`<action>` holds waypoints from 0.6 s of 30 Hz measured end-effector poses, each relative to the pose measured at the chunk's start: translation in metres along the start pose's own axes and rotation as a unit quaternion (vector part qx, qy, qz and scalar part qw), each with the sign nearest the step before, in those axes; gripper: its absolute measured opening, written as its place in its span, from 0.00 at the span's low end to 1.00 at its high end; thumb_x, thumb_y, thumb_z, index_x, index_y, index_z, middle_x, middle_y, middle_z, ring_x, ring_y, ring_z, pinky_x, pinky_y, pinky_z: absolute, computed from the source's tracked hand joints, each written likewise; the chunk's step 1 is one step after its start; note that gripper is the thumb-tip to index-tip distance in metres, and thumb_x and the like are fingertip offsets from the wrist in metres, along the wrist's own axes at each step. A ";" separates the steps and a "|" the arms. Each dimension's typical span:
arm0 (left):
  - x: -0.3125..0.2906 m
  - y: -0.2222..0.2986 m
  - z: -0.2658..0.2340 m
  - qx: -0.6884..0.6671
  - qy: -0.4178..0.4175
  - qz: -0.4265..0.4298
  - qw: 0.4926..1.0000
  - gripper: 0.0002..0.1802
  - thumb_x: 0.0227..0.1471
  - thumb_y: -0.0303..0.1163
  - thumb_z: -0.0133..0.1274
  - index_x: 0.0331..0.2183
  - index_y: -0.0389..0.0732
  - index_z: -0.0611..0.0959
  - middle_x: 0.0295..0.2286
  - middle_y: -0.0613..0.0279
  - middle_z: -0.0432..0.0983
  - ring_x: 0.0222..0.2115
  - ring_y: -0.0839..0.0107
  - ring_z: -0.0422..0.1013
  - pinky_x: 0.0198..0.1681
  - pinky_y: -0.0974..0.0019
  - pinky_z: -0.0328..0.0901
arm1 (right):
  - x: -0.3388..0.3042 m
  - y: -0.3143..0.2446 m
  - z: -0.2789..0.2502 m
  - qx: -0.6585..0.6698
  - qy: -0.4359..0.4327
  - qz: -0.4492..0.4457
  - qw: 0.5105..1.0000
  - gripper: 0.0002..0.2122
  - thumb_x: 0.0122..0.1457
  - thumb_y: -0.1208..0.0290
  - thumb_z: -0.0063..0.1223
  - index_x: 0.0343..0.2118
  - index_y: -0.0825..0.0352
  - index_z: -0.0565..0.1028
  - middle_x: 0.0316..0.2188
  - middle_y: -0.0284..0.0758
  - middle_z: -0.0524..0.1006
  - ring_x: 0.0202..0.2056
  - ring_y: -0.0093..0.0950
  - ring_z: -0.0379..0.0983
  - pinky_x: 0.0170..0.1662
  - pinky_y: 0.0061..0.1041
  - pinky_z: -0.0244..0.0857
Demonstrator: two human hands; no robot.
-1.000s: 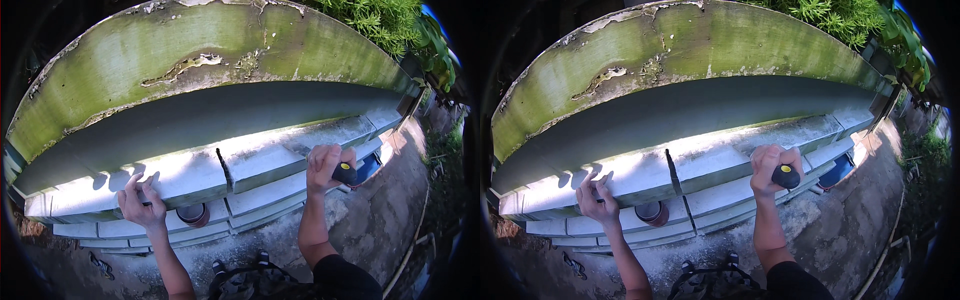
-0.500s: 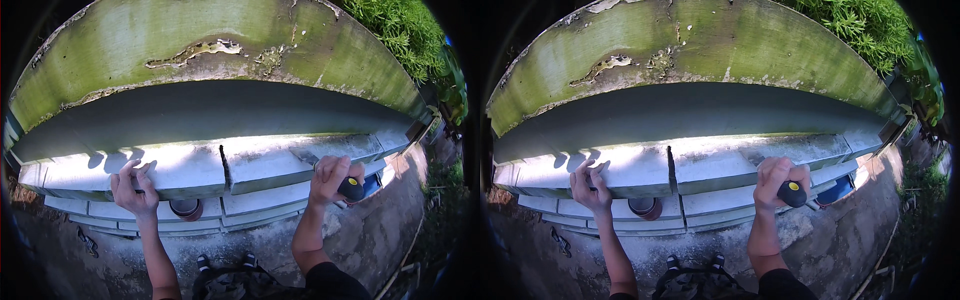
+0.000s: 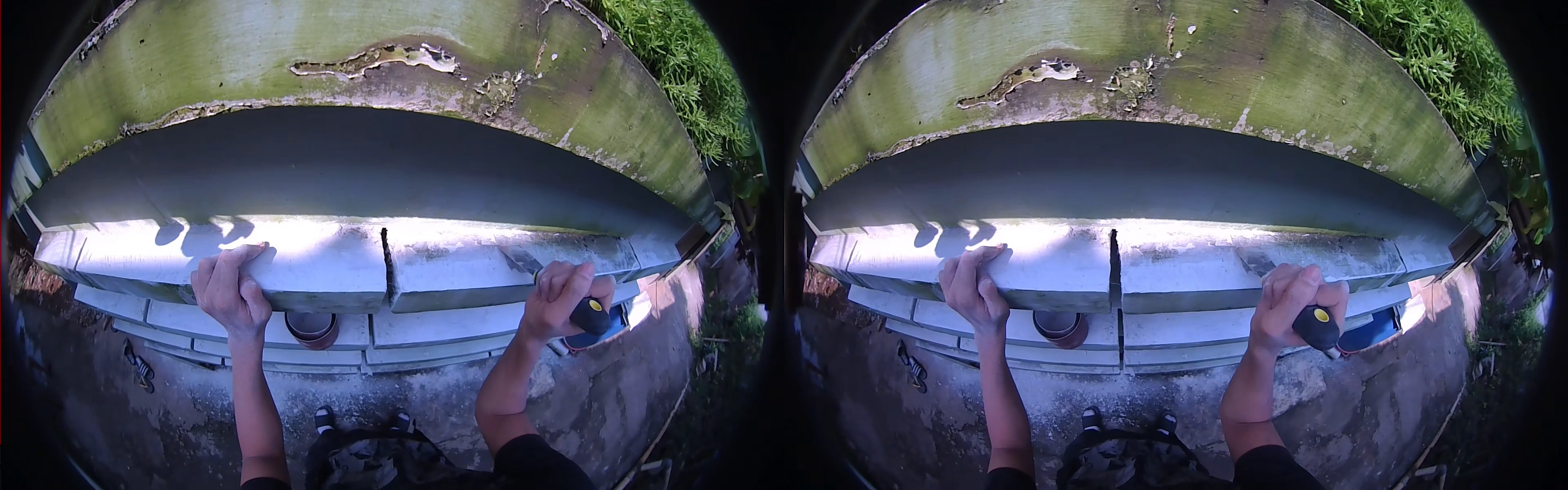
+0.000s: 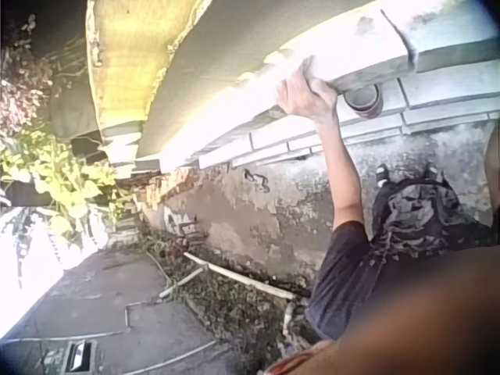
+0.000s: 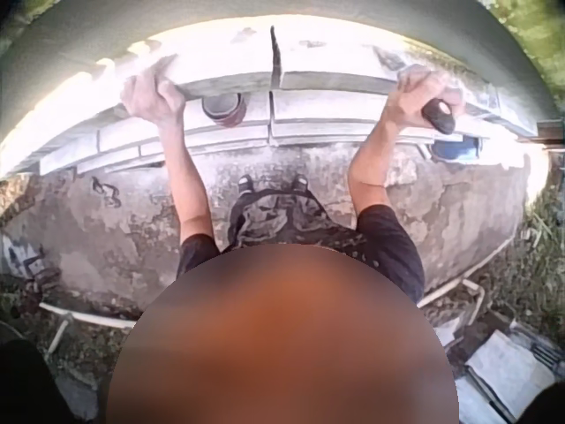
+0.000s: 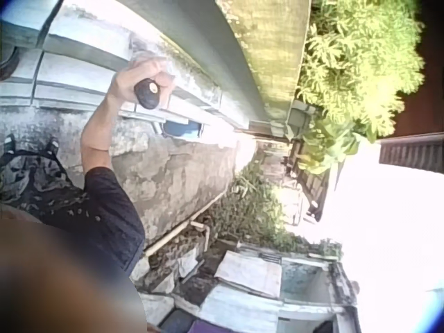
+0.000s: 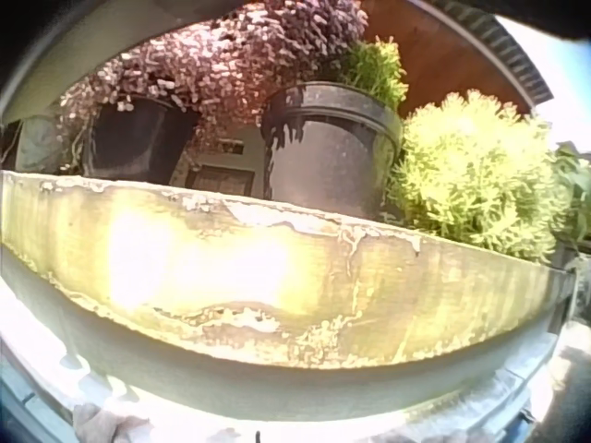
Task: Scraping a crack in an outdoor wall and applying white filler or putty with a scraper.
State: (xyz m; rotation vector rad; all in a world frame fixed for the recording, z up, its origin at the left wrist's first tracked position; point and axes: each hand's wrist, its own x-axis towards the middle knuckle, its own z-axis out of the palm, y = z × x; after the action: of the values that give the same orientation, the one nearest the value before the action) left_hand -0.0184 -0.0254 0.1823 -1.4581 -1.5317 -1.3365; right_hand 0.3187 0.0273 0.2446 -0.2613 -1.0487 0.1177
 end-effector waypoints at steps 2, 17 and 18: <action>0.003 0.008 0.012 0.017 0.037 0.029 0.999 0.20 0.50 0.35 0.41 0.34 0.46 0.88 0.29 0.65 0.81 0.33 0.66 0.74 0.45 0.64 0.60 | 0.003 0.022 0.009 -0.091 -0.016 -0.007 0.996 0.14 0.67 0.79 0.42 0.25 0.61 0.55 0.09 0.26 0.56 0.10 0.13 0.53 0.14 0.14 0.50; -0.003 0.003 0.015 -0.016 0.045 0.001 0.999 0.22 0.48 0.36 0.40 0.34 0.45 0.89 0.29 0.62 0.83 0.27 0.66 0.73 0.43 0.65 0.62 | 0.008 0.024 0.008 -0.084 -0.021 0.002 0.996 0.14 0.67 0.80 0.42 0.25 0.60 0.55 0.10 0.24 0.55 0.10 0.12 0.52 0.14 0.14 0.49; -0.003 0.000 0.010 -0.008 0.047 -0.003 0.999 0.22 0.48 0.36 0.40 0.34 0.45 0.89 0.29 0.61 0.83 0.26 0.66 0.72 0.43 0.65 0.62 | 0.009 0.019 0.010 -0.079 -0.020 0.006 0.997 0.14 0.67 0.80 0.42 0.25 0.60 0.55 0.10 0.24 0.55 0.10 0.12 0.52 0.14 0.14 0.49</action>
State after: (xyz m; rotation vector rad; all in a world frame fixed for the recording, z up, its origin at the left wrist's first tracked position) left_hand -0.0155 -0.0167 0.1768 -1.3812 -1.4683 -1.4034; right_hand 0.3146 0.0489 0.2516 -0.4103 -1.0988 0.0517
